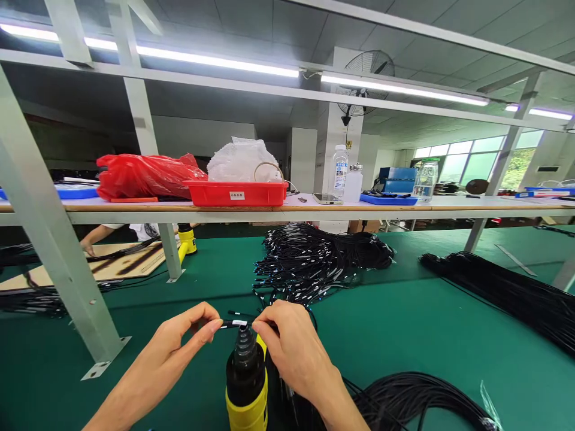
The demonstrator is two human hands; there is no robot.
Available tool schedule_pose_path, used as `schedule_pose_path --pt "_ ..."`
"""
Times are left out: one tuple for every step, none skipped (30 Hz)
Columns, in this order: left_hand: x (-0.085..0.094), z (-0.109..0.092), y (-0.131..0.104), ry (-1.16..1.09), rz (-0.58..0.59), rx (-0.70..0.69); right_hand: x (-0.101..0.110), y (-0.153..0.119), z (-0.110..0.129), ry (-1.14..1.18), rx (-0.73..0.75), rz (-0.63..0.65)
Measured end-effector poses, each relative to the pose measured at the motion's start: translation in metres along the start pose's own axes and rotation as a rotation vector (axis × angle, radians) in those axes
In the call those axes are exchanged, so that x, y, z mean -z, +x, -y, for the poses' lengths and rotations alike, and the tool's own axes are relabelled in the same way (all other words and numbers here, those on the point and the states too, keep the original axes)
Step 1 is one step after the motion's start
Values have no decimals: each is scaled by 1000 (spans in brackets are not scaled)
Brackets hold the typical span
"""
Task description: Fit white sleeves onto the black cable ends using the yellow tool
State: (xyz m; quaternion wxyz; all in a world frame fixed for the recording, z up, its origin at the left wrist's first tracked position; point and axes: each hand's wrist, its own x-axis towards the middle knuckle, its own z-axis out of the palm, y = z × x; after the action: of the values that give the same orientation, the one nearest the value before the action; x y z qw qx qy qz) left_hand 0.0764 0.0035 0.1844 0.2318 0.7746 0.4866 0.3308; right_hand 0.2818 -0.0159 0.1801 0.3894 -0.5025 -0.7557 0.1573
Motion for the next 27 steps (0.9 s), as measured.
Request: schedule_pose_path --pt "0 1 0 0 1 6 0 0 0 -7 6 4" --pt "0 2 0 -2 4 13 0 -1 1 -8 11 2" --pt "-1 3 0 -5 9 23 0 -1 1 -6 13 -1" --pt "-1 4 0 -8 14 33 0 -1 1 -3 14 -4" --pt "-1 5 0 -8 19 42 0 -1 2 -2 14 -6" --pt "-1 6 1 -9 23 46 -1 -1 2 -2 14 -9" --pt "-1 6 1 -10 22 46 -2 -1 1 -3 13 -11" --pt "-1 6 1 -14 21 42 -2 -1 1 -3 12 -15" --pt "-1 6 1 -24 18 35 -2 -1 1 -2 10 -18" --pt "-1 5 1 -37 14 28 -3 0 1 1 8 -23" --pt "-1 5 1 -53 12 21 -3 0 1 4 6 -24" --pt "-1 5 1 -68 8 16 -3 0 1 8 4 -26" --pt "-1 5 1 -81 5 15 -3 0 1 13 3 -28" --pt "-2 5 1 -90 3 15 -3 0 1 19 4 -30" --pt "-2 5 1 -96 7 14 -3 0 1 26 4 -35" --pt "-2 6 1 -100 12 12 -3 0 0 34 4 -42" --pt "-3 6 2 -102 17 13 -3 0 0 44 3 -48" --pt "-3 7 2 -103 21 15 -3 0 0 52 2 -52" --pt "-3 8 3 -104 22 21 -4 1 0 59 2 -55" --pt "-3 9 3 -108 16 28 -4 1 -1 64 2 -56" --pt "-4 10 3 -117 8 32 -5 1 -1 70 1 -59" --pt "-4 12 4 -133 -4 33 -6 2 -2 75 0 -63" --pt "-5 13 4 -154 -17 30 -7 2 -2 81 -4 -71" --pt "-5 14 4 -173 -33 25 -8 3 -2 87 -11 -80" --pt "-6 15 3 -187 -49 21 -9 3 -2 94 -17 -90" --pt "-6 15 3 -194 -61 18 -10 4 -3 99 -22 -101" --pt "-6 15 3 -190 -64 23 -11 4 -3 103 -24 -110"
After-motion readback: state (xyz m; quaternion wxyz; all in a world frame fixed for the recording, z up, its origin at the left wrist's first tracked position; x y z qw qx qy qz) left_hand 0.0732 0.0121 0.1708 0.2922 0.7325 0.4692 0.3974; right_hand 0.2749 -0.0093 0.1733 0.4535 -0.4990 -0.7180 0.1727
